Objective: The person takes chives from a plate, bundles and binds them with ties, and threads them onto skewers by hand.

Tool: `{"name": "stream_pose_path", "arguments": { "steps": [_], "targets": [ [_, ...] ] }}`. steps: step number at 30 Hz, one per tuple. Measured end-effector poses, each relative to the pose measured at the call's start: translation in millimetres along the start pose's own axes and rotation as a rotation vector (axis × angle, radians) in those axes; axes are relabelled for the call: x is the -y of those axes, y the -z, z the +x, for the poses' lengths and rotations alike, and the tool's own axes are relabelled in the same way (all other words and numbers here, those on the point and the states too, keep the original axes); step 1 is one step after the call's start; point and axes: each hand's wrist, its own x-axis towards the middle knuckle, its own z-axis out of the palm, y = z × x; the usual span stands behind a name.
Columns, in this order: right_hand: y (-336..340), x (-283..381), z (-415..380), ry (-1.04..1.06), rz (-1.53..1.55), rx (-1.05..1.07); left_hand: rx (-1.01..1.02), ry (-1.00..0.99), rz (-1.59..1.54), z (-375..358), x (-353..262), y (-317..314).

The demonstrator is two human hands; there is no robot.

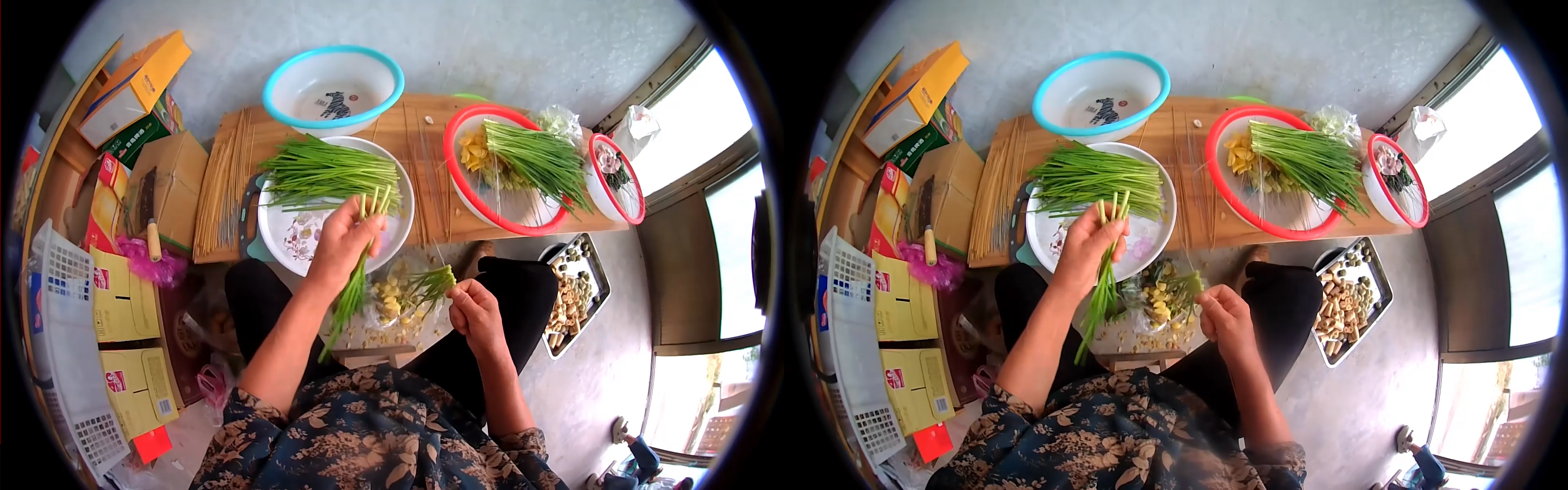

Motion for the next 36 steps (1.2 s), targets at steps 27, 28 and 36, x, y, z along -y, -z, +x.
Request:
{"name": "stream_pose_path", "arguments": {
  "steps": [27,28,36],
  "targets": [
    [-63,39,-34,0.029,-0.092,0.208,-0.048,0.272,-0.271,-39,-1,4],
    [-62,39,-34,0.029,-0.09,0.207,-0.046,0.274,-0.27,-39,-1,4],
    [-61,37,-35,0.023,-0.066,0.218,-0.055,0.27,-0.292,-39,2,4]
  ]
}}
